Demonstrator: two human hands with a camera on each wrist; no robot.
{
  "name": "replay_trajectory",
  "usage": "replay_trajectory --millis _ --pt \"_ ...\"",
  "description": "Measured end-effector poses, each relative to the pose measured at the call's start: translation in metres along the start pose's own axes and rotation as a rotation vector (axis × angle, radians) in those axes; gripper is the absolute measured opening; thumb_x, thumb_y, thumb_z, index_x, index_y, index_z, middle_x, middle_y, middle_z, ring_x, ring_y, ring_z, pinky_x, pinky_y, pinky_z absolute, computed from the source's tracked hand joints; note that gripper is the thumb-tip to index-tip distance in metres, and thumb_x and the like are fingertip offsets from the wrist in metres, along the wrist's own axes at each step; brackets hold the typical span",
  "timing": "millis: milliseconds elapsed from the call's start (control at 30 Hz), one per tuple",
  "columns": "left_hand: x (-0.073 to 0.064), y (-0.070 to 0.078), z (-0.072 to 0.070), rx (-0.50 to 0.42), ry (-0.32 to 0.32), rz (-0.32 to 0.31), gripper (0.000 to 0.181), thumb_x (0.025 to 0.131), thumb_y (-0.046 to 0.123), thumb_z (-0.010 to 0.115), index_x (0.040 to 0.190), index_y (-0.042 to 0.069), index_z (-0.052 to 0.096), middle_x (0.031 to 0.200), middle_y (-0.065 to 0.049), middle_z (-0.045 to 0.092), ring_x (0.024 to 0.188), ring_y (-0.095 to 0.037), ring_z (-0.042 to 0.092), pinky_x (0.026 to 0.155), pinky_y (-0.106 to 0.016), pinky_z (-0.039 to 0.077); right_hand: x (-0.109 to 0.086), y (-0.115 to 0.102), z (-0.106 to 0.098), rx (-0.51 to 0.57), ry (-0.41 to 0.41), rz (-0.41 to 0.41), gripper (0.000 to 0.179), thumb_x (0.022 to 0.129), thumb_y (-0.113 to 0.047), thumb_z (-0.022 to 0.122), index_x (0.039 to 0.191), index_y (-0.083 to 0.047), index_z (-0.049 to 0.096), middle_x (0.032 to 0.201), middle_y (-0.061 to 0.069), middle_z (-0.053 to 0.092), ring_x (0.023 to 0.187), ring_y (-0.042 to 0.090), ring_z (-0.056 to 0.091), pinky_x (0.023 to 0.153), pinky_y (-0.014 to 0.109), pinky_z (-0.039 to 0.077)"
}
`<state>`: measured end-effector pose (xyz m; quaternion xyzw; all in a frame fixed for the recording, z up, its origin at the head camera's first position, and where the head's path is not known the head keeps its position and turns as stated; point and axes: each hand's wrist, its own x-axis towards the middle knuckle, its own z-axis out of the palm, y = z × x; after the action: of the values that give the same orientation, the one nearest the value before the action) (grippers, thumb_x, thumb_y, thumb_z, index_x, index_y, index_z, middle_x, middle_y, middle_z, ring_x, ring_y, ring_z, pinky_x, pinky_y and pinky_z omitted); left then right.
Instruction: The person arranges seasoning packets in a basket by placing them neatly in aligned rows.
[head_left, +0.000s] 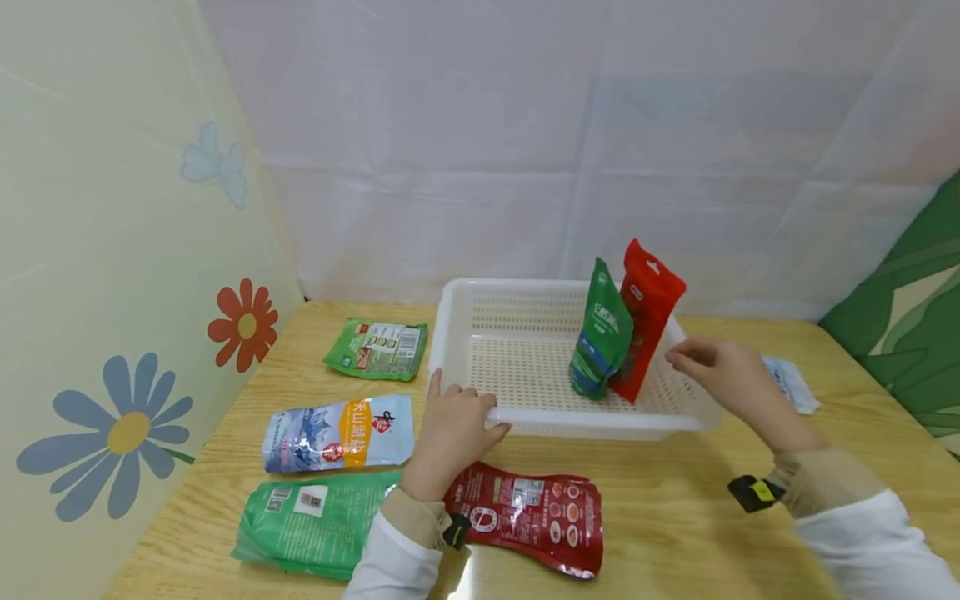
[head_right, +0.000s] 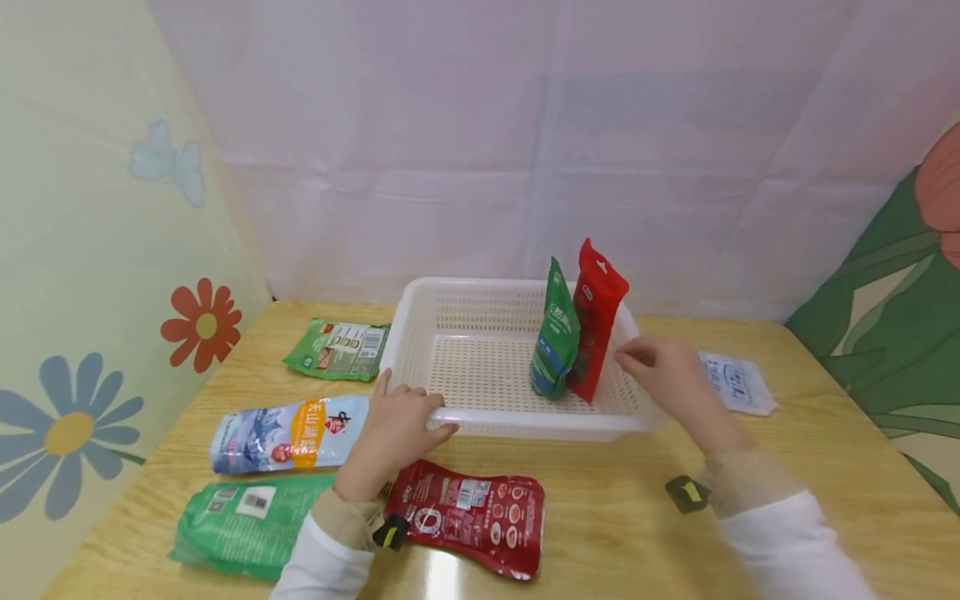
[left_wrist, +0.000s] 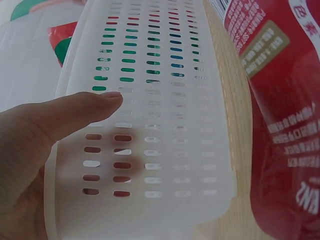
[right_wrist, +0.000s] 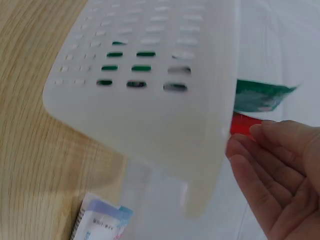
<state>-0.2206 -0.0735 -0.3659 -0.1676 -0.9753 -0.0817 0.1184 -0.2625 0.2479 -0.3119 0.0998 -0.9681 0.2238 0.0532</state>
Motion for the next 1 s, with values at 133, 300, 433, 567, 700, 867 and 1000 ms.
replay_trajectory --millis 133,300,433,567,700,867,1000 --pt "0.0 -0.002 0.0 -0.002 -0.003 -0.007 0.036 0.083 0.047 0.067 0.103 0.018 0.072 0.094 -0.002 0.074 0.092 -0.023 0.065 0.113 -0.058 0.027 -0.003 0.008 -0.005 0.006 0.066 0.033 0.038 0.098 -0.029 0.053 0.114 0.004 0.063 0.111 0.029 0.065 0.099 0.045 0.061 0.075 0.054 0.053" --pt "-0.001 -0.004 -0.001 -0.002 0.002 -0.018 0.034 0.084 0.045 0.068 0.104 0.018 0.072 0.095 -0.002 0.074 0.093 -0.023 0.065 0.113 -0.058 0.027 0.0 0.023 -0.007 -0.001 0.126 0.1 0.043 0.1 -0.032 0.045 0.115 0.005 0.061 0.112 0.032 0.063 0.094 0.043 0.06 0.063 0.04 0.05" --pt "-0.002 -0.004 -0.001 0.005 0.015 -0.019 0.03 0.084 0.042 0.069 0.102 0.018 0.072 0.096 -0.003 0.074 0.093 -0.024 0.066 0.112 -0.058 0.028 0.006 0.045 -0.002 -0.001 0.139 0.153 0.044 0.101 -0.026 0.042 0.116 0.013 0.056 0.112 0.037 0.059 0.095 0.047 0.058 0.066 0.047 0.05" --pt "-0.002 -0.004 -0.001 0.012 0.027 -0.013 0.028 0.084 0.041 0.069 0.099 0.018 0.072 0.094 -0.003 0.074 0.092 -0.024 0.066 0.111 -0.058 0.03 0.01 0.077 0.007 -0.011 0.095 0.196 0.043 0.097 -0.017 0.046 0.119 0.02 0.049 0.113 0.042 0.053 0.098 0.053 0.053 0.074 0.056 0.048" --pt "-0.002 -0.005 0.001 0.02 0.036 -0.012 0.026 0.084 0.04 0.069 0.097 0.017 0.073 0.092 -0.002 0.074 0.09 -0.023 0.066 0.111 -0.058 0.03 0.013 0.11 0.019 -0.074 -0.001 0.224 0.048 0.089 -0.009 0.05 0.123 0.024 0.041 0.119 0.047 0.045 0.105 0.06 0.045 0.085 0.064 0.043" --pt "-0.002 -0.005 0.003 0.016 0.032 -0.019 0.024 0.085 0.038 0.068 0.096 0.017 0.073 0.092 -0.002 0.074 0.091 -0.023 0.066 0.111 -0.058 0.029 0.015 0.134 0.035 -0.087 -0.111 0.252 0.061 0.085 -0.004 0.052 0.131 0.027 0.027 0.127 0.052 0.028 0.117 0.065 0.029 0.098 0.071 0.03" --pt "-0.002 -0.005 0.003 0.008 0.022 -0.025 0.024 0.085 0.038 0.068 0.097 0.017 0.072 0.093 -0.002 0.074 0.092 -0.023 0.066 0.112 -0.058 0.029 0.017 0.139 0.045 -0.124 -0.101 0.211 0.069 0.083 -0.009 0.055 0.133 0.027 0.023 0.124 0.054 0.027 0.114 0.066 0.029 0.097 0.072 0.029"
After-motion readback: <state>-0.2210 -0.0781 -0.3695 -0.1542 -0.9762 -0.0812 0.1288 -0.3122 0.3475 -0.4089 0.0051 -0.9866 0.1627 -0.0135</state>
